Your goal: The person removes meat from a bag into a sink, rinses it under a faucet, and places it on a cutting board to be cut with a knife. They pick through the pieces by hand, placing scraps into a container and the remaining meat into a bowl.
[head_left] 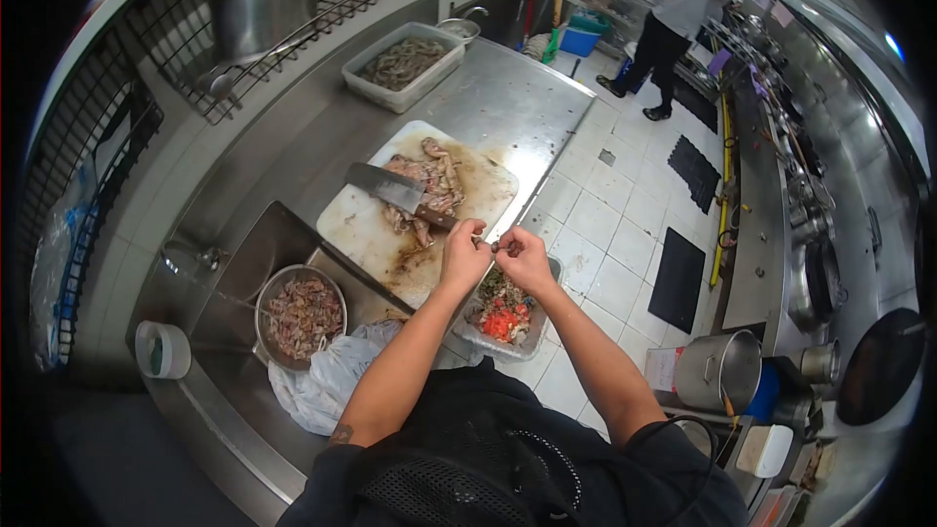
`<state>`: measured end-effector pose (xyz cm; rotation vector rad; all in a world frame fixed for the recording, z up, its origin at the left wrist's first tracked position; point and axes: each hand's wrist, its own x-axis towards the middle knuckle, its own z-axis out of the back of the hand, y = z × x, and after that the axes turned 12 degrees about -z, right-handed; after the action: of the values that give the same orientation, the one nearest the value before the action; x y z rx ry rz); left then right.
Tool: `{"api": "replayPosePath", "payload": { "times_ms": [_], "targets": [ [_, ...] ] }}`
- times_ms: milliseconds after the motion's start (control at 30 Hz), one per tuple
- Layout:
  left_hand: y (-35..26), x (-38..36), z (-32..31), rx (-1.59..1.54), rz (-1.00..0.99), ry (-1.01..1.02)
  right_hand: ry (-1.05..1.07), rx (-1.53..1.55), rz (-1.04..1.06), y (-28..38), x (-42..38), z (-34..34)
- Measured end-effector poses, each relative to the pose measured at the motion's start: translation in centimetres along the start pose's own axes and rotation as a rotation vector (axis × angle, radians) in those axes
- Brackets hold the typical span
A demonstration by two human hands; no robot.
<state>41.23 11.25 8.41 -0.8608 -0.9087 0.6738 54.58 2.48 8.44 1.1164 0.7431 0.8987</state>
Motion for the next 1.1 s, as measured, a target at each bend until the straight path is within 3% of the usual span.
{"api": "replayPosePath", "payload": {
  "times_ms": [100, 233, 300, 467, 600, 700, 767, 900, 967, 1100],
  "targets": [
    [1.5, 0.5, -2.3, -0.037, 0.045, -0.003, -0.118, 0.05, -0.027, -0.3, -1.3, 2.9],
    [-0.1, 1.3, -2.9, -0.262, 0.268, -0.009, -0.269, 0.191, -0.058, -2.6, -2.1, 7.9],
    [-0.7, 1.5, -3.2, -0.599, 0.441, 0.003, -0.269, 0.243, -0.074, -4.2, -2.6, 9.3],
    [-1.3, 0.7, -4.0, -0.887, 0.557, 0.116, -0.263, 0.266, -0.207, -7.5, -3.1, 9.0],
    [-1.9, 0.0, -4.5, -0.74, 0.543, 0.172, -0.244, 0.318, -0.205, -7.4, -3.2, 8.2],
    [-2.1, -0.3, -5.1, -0.628, 0.509, 0.179, -0.115, 0.314, -0.212, -6.9, -2.8, 8.2],
    [-2.4, -0.4, -5.5, -0.577, 0.504, 0.182, -0.032, 0.145, -0.024, -6.8, -2.1, 8.1],
    [-3.6, -0.1, -6.5, -0.442, 0.381, 0.192, 0.055, -0.118, -0.124, -2.3, -3.0, 9.3],
    [-4.0, 0.0, -7.0, -0.339, 0.334, 0.25, 0.056, -0.228, 0.069, -1.5, -3.0, 9.5],
    [-3.4, -0.1, -7.7, -0.198, 0.2, 0.304, 0.032, -0.477, 0.157, -1.0, -3.2, 10.2]
  ]
}}
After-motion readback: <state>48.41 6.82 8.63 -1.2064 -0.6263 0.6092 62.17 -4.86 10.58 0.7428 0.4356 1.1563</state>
